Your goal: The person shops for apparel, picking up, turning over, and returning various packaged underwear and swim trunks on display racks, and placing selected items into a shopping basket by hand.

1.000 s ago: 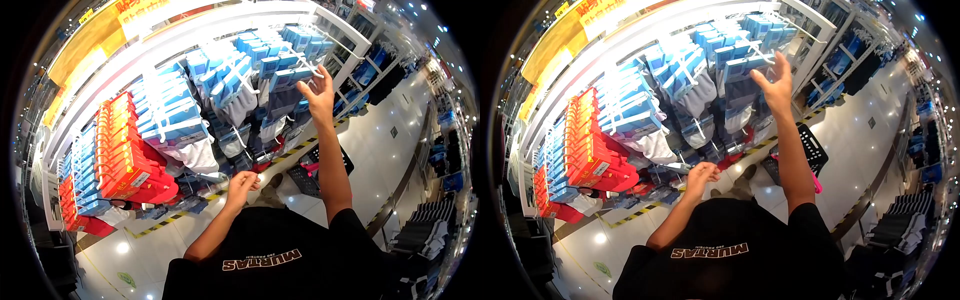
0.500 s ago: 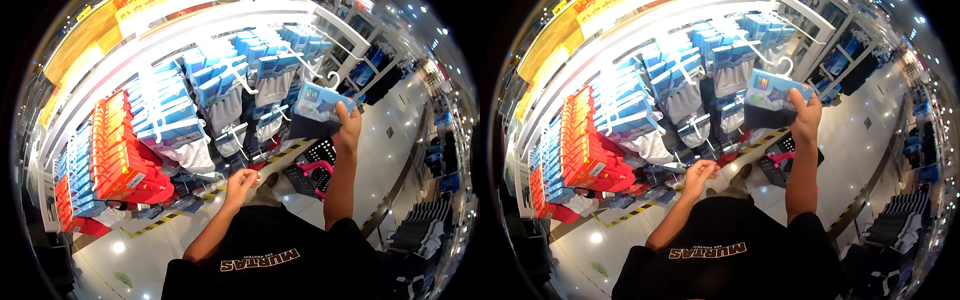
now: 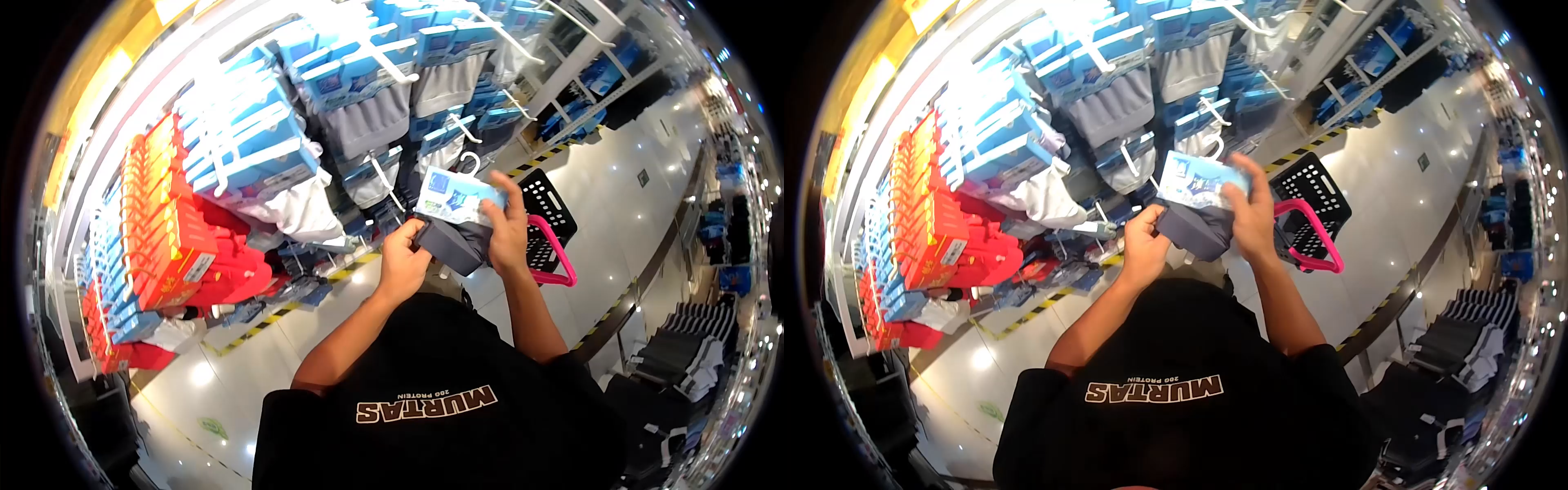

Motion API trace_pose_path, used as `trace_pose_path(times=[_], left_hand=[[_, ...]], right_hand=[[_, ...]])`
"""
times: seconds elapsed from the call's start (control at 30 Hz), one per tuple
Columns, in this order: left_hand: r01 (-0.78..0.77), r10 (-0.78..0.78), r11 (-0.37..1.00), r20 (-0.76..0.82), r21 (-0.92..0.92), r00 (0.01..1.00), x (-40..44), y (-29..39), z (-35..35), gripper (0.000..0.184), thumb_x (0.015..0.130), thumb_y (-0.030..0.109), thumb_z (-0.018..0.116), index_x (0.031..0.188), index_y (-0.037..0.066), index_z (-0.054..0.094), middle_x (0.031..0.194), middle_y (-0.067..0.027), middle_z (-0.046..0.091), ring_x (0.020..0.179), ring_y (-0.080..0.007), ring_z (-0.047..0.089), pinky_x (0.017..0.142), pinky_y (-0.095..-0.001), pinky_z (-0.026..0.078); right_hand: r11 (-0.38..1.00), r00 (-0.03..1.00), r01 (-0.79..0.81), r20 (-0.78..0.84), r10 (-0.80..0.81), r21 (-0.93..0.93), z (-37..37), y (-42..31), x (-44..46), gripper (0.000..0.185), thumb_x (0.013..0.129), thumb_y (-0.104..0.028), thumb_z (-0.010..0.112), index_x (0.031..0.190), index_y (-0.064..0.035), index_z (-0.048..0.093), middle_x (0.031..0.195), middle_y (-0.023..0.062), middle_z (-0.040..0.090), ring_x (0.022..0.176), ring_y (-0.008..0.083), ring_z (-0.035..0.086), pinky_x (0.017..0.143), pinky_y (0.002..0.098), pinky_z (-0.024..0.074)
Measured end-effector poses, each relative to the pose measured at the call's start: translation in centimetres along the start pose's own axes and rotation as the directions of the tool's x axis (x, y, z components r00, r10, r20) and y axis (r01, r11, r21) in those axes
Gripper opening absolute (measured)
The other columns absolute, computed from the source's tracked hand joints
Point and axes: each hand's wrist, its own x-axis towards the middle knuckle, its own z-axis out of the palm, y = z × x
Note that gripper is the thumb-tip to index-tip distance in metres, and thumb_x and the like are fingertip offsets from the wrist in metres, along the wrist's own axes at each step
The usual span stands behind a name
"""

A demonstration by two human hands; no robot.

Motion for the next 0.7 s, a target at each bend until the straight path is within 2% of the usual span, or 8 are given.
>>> trace_pose_path(times=[0.1, 0.2, 0.33, 0.43, 0.47, 0.57, 0.63, 0.7], left_hand=[[0.005, 0.002, 0.998, -0.121, 0.058, 0.993, 0.1, -1.0, -0.3, 0.016, 0.087, 0.003, 0.066, 0.078, 0.000, 0.053, 0.068, 0.0008, 0.052, 0.067, -0.0050, 0.047, 0.058, -0.0254, 0.040], [-0.100, 0.136, 0.979, -0.205, 0.178, 0.969, 0.1, -0.8, -0.3, 0.022, 0.081, 0.004, 0.067, 0.074, 0.002, 0.047, 0.064, 0.0000, 0.043, 0.063, -0.0088, 0.041, 0.055, -0.0302, 0.038], [-0.062, 0.103, 0.970, -0.167, 0.235, 0.981, -0.2, -0.6, -1.0, 0.019, 0.079, 0.005, 0.065, 0.073, 0.000, 0.048, 0.065, -0.0007, 0.044, 0.063, -0.0086, 0.040, 0.054, -0.0307, 0.037], [-0.024, 0.042, 0.990, -0.121, 0.142, 0.992, 0.0, -1.3, -1.5, 0.014, 0.079, 0.005, 0.064, 0.076, -0.001, 0.052, 0.066, -0.0017, 0.048, 0.061, -0.0081, 0.041, 0.053, -0.0310, 0.036], [-0.051, 0.065, 0.988, -0.093, 0.145, 0.994, 0.0, -1.5, -1.9, 0.015, 0.086, 0.011, 0.069, 0.082, -0.001, 0.059, 0.068, -0.0012, 0.055, 0.059, -0.0058, 0.046, 0.051, -0.0285, 0.039], [0.138, -0.141, 0.984, -0.020, -0.114, 0.990, -0.8, 1.2, -1.5, 0.024, 0.093, 0.022, 0.071, 0.087, 0.000, 0.064, 0.071, -0.0002, 0.061, 0.059, -0.0043, 0.053, 0.051, -0.0253, 0.044], [0.119, -0.119, 0.989, -0.005, -0.085, 0.993, -1.0, -0.2, -2.2, 0.029, 0.098, 0.030, 0.068, 0.093, 0.001, 0.068, 0.076, 0.0004, 0.065, 0.058, -0.0052, 0.057, 0.051, -0.0235, 0.047], [0.135, -0.138, 0.987, -0.037, -0.090, 0.990, -1.1, -1.8, -2.7, 0.027, 0.099, 0.028, 0.067, 0.095, 0.001, 0.069, 0.078, 0.0001, 0.066, 0.059, -0.0060, 0.057, 0.052, -0.0234, 0.047]], right_hand=[[0.932, 0.955, 0.084, 0.294, 0.025, -0.351, 0.0, 1.8, -2.1, 0.031, 0.097, -0.003, 0.059, 0.128, -0.0005, 0.061, 0.116, 0.0069, 0.059, 0.107, 0.0132, 0.058, 0.090, 0.0266, 0.0478], [0.980, 0.947, 0.013, 0.316, 0.050, -0.196, 2.1, 1.2, -4.0, 0.040, 0.090, -0.011, 0.074, 0.127, -0.0010, 0.064, 0.120, 0.0072, 0.055, 0.111, 0.0156, 0.056, 0.093, 0.0278, 0.0465], [0.940, 0.924, 0.064, 0.375, 0.072, -0.337, 2.1, 1.2, -3.7, 0.050, 0.080, -0.015, 0.086, 0.124, -0.0013, 0.066, 0.119, 0.0070, 0.053, 0.110, 0.0155, 0.057, 0.094, 0.0295, 0.0467], [0.925, 0.924, 0.037, 0.365, 0.112, -0.378, 1.6, 1.6, -3.1, 0.041, 0.079, -0.016, 0.087, 0.115, -0.0054, 0.070, 0.119, 0.0093, 0.054, 0.108, 0.0205, 0.058, 0.089, 0.0328, 0.0504], [0.933, 0.924, 0.055, 0.372, 0.087, -0.356, 1.3, 2.3, -3.2, 0.030, 0.088, -0.012, 0.079, 0.114, 0.0002, 0.070, 0.113, 0.0063, 0.058, 0.096, 0.0108, 0.059, 0.080, 0.0247, 0.0479], [0.852, 0.957, 0.100, 0.283, 0.058, -0.514, 0.5, 3.2, -2.7, 0.021, 0.095, -0.014, 0.071, 0.112, 0.0003, 0.070, 0.105, 0.0053, 0.063, 0.092, 0.0085, 0.059, 0.079, 0.0227, 0.0479], [0.972, 0.969, -0.164, 0.157, 0.191, -0.167, 0.0, 4.4, -2.4, 0.026, 0.104, -0.019, 0.056, 0.113, 0.0020, 0.067, 0.106, 0.0068, 0.069, 0.096, 0.0112, 0.063, 0.089, 0.0279, 0.0496], [0.937, 0.958, -0.287, 0.054, 0.282, 0.197, 0.8, 3.1, -2.1, 0.030, 0.107, -0.020, 0.049, 0.116, 0.0034, 0.065, 0.112, 0.0095, 0.069, 0.100, 0.0146, 0.066, 0.094, 0.0314, 0.0501]])
